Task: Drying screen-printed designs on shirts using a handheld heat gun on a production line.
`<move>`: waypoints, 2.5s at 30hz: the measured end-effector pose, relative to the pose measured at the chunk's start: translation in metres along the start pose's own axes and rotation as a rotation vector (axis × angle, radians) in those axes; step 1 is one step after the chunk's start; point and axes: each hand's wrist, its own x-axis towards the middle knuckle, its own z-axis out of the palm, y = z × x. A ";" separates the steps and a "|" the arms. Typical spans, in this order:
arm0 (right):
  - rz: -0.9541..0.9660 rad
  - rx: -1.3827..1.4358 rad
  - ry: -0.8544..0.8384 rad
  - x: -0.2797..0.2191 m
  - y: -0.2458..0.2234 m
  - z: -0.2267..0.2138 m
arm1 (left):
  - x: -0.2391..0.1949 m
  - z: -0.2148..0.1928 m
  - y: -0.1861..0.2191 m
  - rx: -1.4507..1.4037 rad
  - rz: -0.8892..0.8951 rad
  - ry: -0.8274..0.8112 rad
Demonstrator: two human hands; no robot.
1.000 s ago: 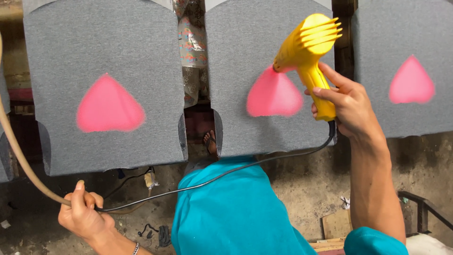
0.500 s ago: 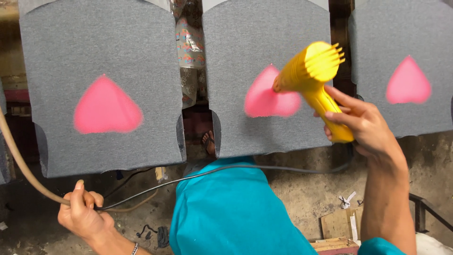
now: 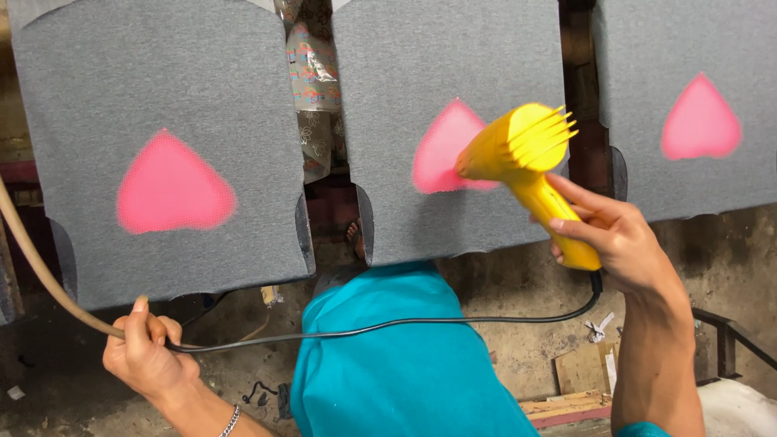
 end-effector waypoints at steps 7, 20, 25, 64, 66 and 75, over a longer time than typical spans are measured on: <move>-0.083 -0.075 0.095 -0.014 0.002 0.003 | -0.001 0.004 0.005 0.012 0.012 -0.016; -0.118 -0.087 0.065 -0.025 0.023 -0.017 | -0.005 0.007 0.006 0.033 -0.001 -0.026; -0.037 -0.023 0.032 -0.026 0.027 -0.007 | -0.002 0.012 0.002 -0.017 -0.023 -0.027; -0.199 -0.011 0.011 0.052 -0.027 0.010 | -0.004 -0.029 -0.002 -0.052 -0.064 -0.075; -0.233 0.008 -0.019 0.065 -0.035 0.017 | -0.004 -0.032 -0.001 -0.076 -0.047 -0.079; -0.108 -0.103 -0.069 0.044 -0.043 0.006 | -0.006 -0.041 0.004 -0.073 -0.016 -0.044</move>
